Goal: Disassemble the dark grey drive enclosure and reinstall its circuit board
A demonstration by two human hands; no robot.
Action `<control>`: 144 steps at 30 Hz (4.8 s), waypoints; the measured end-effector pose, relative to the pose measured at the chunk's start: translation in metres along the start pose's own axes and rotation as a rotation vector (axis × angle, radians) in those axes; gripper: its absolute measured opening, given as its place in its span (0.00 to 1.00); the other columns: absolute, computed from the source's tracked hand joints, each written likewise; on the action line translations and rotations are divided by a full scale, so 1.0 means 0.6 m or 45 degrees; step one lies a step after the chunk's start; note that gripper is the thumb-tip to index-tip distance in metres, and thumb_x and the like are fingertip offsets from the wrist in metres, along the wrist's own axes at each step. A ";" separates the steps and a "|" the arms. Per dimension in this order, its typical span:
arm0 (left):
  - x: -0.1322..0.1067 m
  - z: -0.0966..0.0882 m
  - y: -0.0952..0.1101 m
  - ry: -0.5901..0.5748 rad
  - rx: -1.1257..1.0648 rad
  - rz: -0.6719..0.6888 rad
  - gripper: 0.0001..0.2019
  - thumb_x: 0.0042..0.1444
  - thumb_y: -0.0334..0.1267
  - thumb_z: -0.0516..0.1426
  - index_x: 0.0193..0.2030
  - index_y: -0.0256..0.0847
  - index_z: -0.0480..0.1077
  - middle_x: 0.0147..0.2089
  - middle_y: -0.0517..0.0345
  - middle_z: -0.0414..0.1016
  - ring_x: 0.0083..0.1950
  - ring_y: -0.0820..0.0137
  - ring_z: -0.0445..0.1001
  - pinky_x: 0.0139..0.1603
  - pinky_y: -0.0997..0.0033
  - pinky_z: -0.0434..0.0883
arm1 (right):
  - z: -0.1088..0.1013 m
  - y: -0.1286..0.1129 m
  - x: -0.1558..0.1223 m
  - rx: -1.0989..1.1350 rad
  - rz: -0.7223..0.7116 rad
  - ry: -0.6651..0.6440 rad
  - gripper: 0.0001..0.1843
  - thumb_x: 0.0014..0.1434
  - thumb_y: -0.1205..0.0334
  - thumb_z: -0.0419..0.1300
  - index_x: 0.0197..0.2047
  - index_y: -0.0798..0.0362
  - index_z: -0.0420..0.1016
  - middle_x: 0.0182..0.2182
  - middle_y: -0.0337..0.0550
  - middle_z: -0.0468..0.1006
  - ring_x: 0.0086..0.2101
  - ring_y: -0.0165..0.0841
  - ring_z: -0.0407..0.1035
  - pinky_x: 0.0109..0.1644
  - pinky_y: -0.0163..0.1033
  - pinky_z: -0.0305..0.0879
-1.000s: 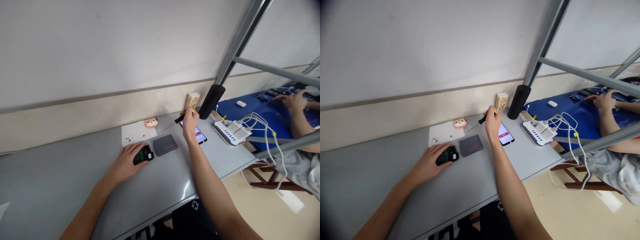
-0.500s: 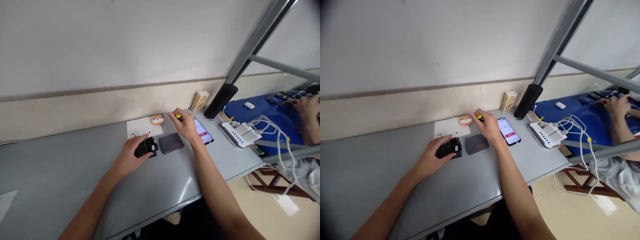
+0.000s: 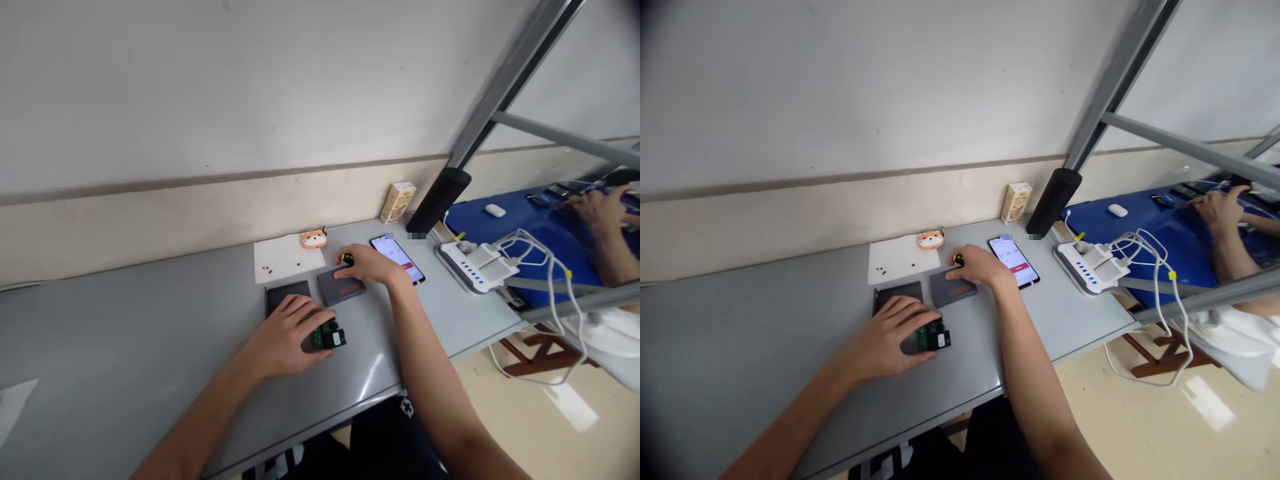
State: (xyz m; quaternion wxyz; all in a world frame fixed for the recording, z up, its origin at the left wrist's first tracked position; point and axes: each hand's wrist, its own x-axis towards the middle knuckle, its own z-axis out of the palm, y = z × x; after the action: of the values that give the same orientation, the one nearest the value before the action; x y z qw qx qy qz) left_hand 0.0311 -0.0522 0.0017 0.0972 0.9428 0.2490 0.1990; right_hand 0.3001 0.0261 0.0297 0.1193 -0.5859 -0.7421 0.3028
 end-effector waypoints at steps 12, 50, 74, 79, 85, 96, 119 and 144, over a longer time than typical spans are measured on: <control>-0.006 -0.028 -0.046 0.226 0.124 -0.114 0.11 0.69 0.44 0.57 0.52 0.42 0.75 0.47 0.51 0.81 0.48 0.61 0.78 0.54 0.58 0.72 | 0.019 -0.012 0.015 -0.012 -0.187 0.092 0.15 0.62 0.48 0.67 0.42 0.51 0.81 0.38 0.44 0.77 0.35 0.34 0.70 0.38 0.37 0.59; 0.001 0.020 0.000 -0.085 0.113 -0.051 0.16 0.67 0.50 0.59 0.57 0.45 0.75 0.48 0.52 0.77 0.49 0.60 0.78 0.57 0.53 0.73 | 0.039 -0.026 0.024 0.050 -0.287 0.141 0.12 0.65 0.51 0.63 0.40 0.51 0.79 0.39 0.43 0.82 0.39 0.34 0.73 0.45 0.36 0.62; -0.060 -0.049 -0.150 0.446 0.201 -0.741 0.15 0.67 0.45 0.51 0.32 0.42 0.69 0.27 0.62 0.67 0.29 0.72 0.64 0.34 0.71 0.62 | 0.067 -0.024 0.039 -0.191 0.053 0.282 0.20 0.71 0.47 0.51 0.48 0.49 0.79 0.47 0.51 0.84 0.43 0.44 0.77 0.40 0.40 0.62; -0.054 -0.045 -0.144 0.391 0.185 -0.756 0.15 0.67 0.46 0.51 0.32 0.42 0.69 0.27 0.62 0.68 0.28 0.72 0.64 0.34 0.71 0.62 | 0.063 -0.022 0.037 -0.178 0.049 0.277 0.20 0.71 0.47 0.50 0.49 0.48 0.79 0.48 0.50 0.84 0.45 0.44 0.77 0.40 0.40 0.62; -0.054 -0.035 -0.145 0.281 0.144 -0.755 0.16 0.68 0.48 0.51 0.33 0.43 0.71 0.28 0.62 0.71 0.28 0.71 0.65 0.34 0.70 0.62 | 0.066 -0.022 0.037 -0.160 0.036 0.283 0.19 0.71 0.48 0.51 0.48 0.48 0.79 0.47 0.49 0.84 0.43 0.43 0.76 0.40 0.39 0.62; -0.054 -0.025 -0.148 0.323 0.033 -0.743 0.16 0.68 0.48 0.51 0.33 0.42 0.73 0.29 0.60 0.74 0.30 0.70 0.69 0.36 0.70 0.64 | 0.066 -0.006 0.041 -0.109 -0.027 0.344 0.18 0.71 0.49 0.51 0.46 0.49 0.79 0.45 0.49 0.85 0.42 0.41 0.76 0.40 0.39 0.61; -0.059 -0.047 -0.160 0.240 0.347 -1.417 0.16 0.68 0.46 0.48 0.36 0.44 0.73 0.36 0.52 0.79 0.34 0.62 0.72 0.30 0.67 0.55 | 0.072 -0.012 0.042 -0.132 -0.204 0.428 0.19 0.72 0.49 0.53 0.54 0.47 0.81 0.50 0.47 0.85 0.46 0.42 0.78 0.47 0.40 0.66; -0.072 -0.025 -0.168 0.249 0.485 -1.237 0.11 0.68 0.44 0.49 0.39 0.44 0.70 0.41 0.54 0.78 0.36 0.63 0.72 0.32 0.66 0.55 | 0.071 -0.015 0.018 -0.157 -0.162 0.489 0.15 0.71 0.51 0.53 0.46 0.46 0.80 0.44 0.44 0.85 0.41 0.40 0.77 0.42 0.39 0.62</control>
State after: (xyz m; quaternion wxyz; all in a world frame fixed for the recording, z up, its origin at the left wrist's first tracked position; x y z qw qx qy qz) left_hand -0.0534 0.0134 -0.0275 -0.0186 0.6967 0.6968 0.1694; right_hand 0.2671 0.0221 -0.0002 0.2415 -0.5910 -0.7584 0.1313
